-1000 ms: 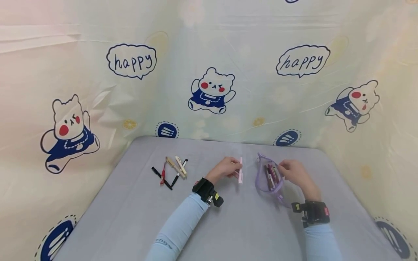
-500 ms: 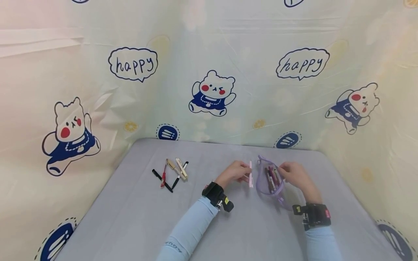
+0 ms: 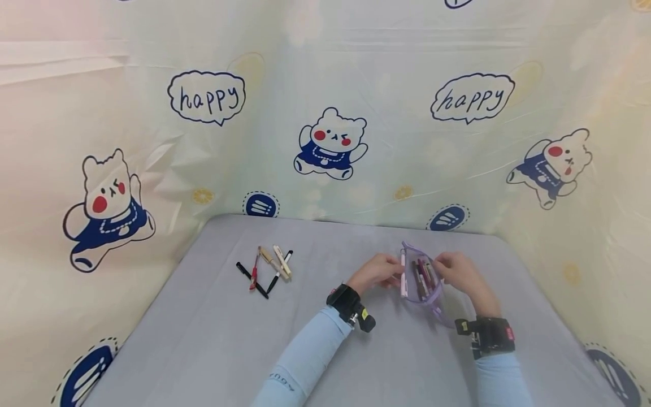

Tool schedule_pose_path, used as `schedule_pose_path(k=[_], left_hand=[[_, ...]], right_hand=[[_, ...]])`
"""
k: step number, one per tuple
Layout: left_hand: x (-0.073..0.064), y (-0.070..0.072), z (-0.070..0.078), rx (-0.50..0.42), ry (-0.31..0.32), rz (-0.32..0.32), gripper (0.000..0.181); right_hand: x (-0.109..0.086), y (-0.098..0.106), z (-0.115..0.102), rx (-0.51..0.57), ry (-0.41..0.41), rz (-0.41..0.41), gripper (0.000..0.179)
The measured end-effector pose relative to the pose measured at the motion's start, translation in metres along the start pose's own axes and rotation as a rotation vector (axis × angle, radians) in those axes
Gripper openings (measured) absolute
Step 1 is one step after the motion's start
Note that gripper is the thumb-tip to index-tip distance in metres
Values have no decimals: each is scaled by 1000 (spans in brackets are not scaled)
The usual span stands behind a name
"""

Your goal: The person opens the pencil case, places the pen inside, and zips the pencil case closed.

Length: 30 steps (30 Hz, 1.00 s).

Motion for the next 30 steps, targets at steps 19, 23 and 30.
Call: schedule_pose_path(k=[19,23,30], left_hand=[[17,-27,13,-167,-73,-149,29],[15,-25,13,-160,-88,-145,30],[5,-9,14,34,-135,-64,25]], right_hand=[[3,1,2,-2,52,46,24],[3,2,1,-8,50,44,25],[1,3,-2,-13,49,27,25]])
Point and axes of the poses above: each hand's wrist, its own x-axis towards the middle knuckle, its own y-axis out of the back of the hand, z = x × y, the point moved 7 cm from there along x, towards the middle knuckle, and after that the axes turned 3 degrees about y, right-handed, at the moved point
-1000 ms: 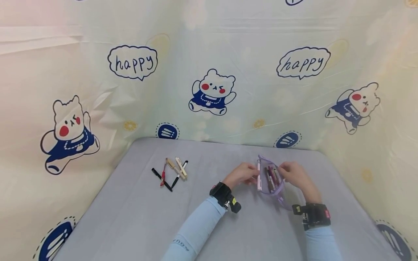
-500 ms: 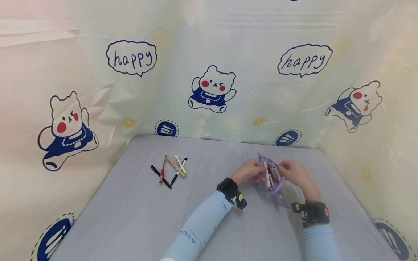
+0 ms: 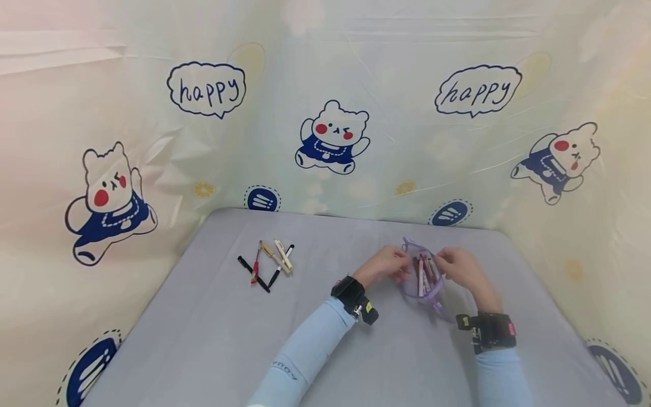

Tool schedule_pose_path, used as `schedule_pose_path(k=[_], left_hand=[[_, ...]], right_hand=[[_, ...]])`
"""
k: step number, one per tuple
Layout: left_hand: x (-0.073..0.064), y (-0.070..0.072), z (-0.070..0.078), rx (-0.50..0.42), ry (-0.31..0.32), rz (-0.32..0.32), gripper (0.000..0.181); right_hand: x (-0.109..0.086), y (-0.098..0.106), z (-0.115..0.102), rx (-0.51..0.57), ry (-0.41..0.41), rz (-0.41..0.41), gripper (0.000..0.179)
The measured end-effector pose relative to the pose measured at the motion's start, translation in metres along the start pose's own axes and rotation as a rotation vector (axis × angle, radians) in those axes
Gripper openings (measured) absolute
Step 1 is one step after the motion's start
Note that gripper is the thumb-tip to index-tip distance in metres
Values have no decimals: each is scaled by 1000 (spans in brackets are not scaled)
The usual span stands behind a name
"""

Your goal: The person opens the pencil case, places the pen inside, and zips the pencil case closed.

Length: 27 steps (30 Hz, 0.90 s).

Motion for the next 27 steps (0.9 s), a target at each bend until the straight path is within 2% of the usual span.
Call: schedule_pose_path(k=[10,19,27], left_hand=[[-14,32,4,245,-53,54,24],[-28,65,2,336,-40,106,17],[-38,93,1,409,-20,137,19]], right_hand=[[0,0,0,12,18,-3,24],[-1,-3,2,14,19,-5,24],[0,-1,2,22,9,0,24]])
Point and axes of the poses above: each hand's wrist, its own x-axis towards the middle knuckle, its own y-axis out of the back of the hand, z = x × y, the point moved 7 cm from there along x, towards the middle knuckle, and after that the axes turned 3 degrees about y, right-handed, at the moved point
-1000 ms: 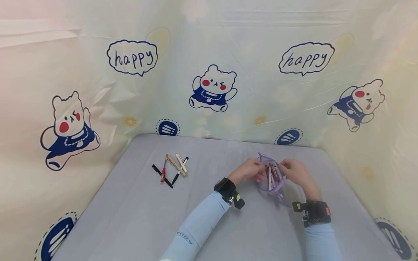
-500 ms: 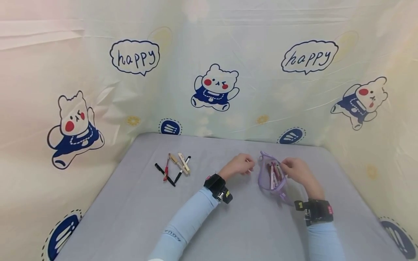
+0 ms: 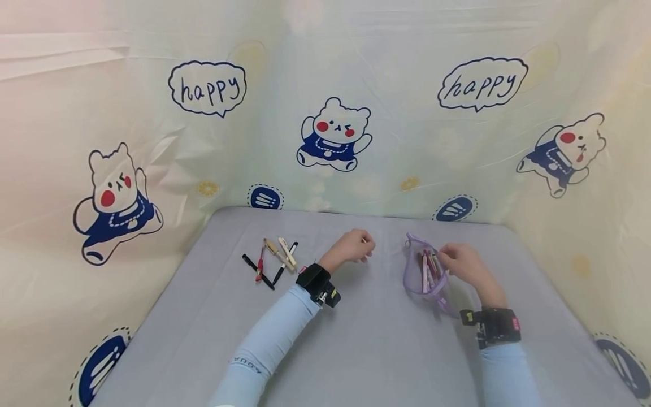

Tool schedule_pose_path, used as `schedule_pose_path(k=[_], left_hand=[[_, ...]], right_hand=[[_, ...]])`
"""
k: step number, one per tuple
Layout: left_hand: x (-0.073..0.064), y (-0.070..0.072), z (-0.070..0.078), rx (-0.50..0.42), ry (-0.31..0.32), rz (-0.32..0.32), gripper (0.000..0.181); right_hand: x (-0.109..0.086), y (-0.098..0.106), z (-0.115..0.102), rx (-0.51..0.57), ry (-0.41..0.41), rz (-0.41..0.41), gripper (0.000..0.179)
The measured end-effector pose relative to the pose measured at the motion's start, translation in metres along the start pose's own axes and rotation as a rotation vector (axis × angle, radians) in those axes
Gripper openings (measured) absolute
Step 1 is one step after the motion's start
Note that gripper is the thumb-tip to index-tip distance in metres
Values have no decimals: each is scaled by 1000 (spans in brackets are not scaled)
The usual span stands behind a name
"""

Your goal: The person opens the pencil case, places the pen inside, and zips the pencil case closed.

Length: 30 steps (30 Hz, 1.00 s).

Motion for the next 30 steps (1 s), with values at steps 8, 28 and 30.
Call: schedule_pose_path(k=[8,28,30], left_hand=[[-9,23,-16,97,6,42,20],[-31,90,-71,300,137,183,24],[-33,95,-77,306,138,192,23]], right_hand=[[1,2,-2,-15,11,1,26],[3,0,1,-8,12,10,23],[2,0,1,-7,13,13,23]])
Point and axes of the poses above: each hand's wrist, its own x-axis towards the middle knuckle, its own y-axis out of the back of the hand, z = x × y, the point moved 7 cm from there along x, towards the middle knuckle, and after that the axes turned 3 degrees about y, right-handed, at the moved point
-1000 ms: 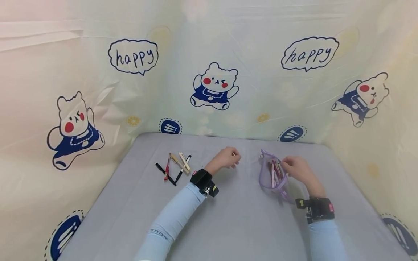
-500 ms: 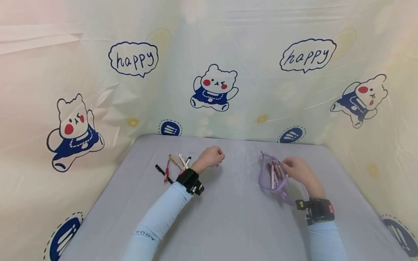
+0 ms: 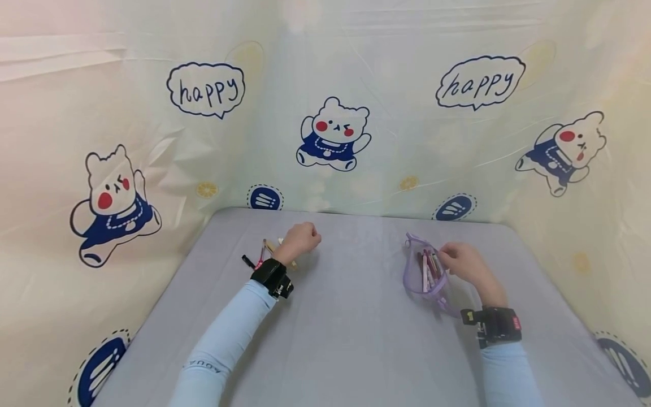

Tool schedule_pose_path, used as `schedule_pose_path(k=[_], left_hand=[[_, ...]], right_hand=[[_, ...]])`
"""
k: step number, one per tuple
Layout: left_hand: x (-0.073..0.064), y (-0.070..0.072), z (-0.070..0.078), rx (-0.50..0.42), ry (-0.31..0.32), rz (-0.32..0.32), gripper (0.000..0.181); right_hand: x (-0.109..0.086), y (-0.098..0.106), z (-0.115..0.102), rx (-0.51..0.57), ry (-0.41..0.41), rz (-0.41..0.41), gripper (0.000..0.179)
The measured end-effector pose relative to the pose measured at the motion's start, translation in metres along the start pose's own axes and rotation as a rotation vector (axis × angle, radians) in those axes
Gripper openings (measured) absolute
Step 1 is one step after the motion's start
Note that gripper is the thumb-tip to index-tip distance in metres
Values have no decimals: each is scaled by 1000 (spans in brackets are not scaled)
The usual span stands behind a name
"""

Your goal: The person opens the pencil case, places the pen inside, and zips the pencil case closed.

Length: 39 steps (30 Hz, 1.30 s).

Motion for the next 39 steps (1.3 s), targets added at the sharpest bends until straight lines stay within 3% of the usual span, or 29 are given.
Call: schedule_pose_path(k=[8,15,25,31,39], left_hand=[[-1,4,-26,111,20,32,18],[-8,6,-43,162,100,72,17],[-4,3,-67,155,204,-6,20],[-1,0,-75,192,223,-15,20],[5,-2,-85,143,267,-66,22]], right_hand=[[-3,1,-1,-7,-17,-22,25],[-5,-1,0,-16,-14,-22,24],[-3,0,-2,-11,-4,-12,21],[-2,0,-1,-10,-5,-7,20],[-1,1,-3,-3,-10,-15,23]])
Point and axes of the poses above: each hand's wrist, its own x-axis towards the middle knuckle, its own y-axis out of the back of the hand, z = x × y, the point moved 7 cm from there along x, towards the middle knuckle, and after that the axes turned 3 degrees about y, right-handed, at the moved point
